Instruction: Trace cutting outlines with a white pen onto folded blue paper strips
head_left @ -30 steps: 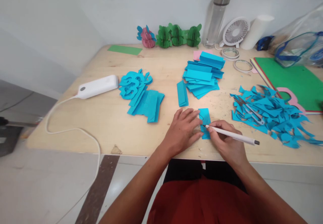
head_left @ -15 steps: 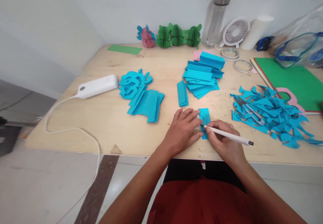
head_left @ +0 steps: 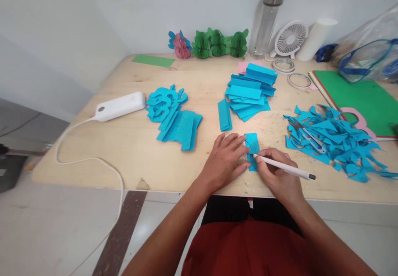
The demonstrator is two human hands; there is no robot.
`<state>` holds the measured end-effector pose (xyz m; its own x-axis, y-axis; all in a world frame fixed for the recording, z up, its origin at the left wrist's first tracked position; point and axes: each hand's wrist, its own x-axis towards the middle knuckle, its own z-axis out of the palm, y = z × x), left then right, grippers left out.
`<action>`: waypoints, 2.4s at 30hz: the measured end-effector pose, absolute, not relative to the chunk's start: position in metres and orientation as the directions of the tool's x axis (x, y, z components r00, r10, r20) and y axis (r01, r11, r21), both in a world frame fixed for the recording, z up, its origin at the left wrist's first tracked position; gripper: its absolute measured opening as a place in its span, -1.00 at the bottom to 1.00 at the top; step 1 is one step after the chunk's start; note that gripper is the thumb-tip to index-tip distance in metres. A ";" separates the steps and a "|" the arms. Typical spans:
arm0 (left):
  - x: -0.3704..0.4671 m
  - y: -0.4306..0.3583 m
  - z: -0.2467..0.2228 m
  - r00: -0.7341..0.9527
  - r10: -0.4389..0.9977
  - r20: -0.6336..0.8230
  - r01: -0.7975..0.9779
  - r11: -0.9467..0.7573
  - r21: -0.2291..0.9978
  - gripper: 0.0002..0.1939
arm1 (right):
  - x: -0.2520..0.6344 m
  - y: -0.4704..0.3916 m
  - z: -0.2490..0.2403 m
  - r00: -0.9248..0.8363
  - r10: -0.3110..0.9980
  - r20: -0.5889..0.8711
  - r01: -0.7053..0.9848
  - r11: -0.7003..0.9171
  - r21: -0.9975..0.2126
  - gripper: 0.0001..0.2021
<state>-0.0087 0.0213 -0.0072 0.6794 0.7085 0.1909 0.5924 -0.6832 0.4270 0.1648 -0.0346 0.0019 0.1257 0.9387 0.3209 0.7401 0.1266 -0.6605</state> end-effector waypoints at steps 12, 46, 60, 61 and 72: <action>-0.009 0.021 -0.006 0.682 0.709 0.182 0.591 -0.680 0.435 -0.76 | 0.164 -0.035 0.005 0.151 0.940 0.307 0.749 0.094 -0.656 -0.87; -0.009 0.022 -0.006 0.676 0.711 0.196 0.588 -0.680 0.438 -0.77 | 0.165 -0.035 0.009 0.164 0.933 0.319 0.764 0.084 -0.640 -0.88; -0.009 0.021 -0.005 0.675 0.710 0.202 0.587 -0.682 0.436 -0.76 | 0.166 -0.036 0.007 0.164 0.935 0.316 0.758 0.086 -0.646 -0.89; -0.009 0.021 -0.005 0.674 0.710 0.202 0.588 -0.682 0.435 -0.76 | 0.166 -0.036 0.007 0.167 0.936 0.311 0.756 0.082 -0.650 -0.89; -0.009 0.021 -0.005 0.678 0.706 0.208 0.585 -0.688 0.430 -0.76 | 0.166 -0.037 0.007 0.182 0.940 0.288 0.744 0.060 -0.666 -0.89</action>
<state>-0.0095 0.0213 -0.0054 0.6775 0.7056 0.2076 0.5848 -0.6879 0.4298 0.1661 -0.0373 0.0065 0.1818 0.9402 0.2882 0.7435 0.0604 -0.6660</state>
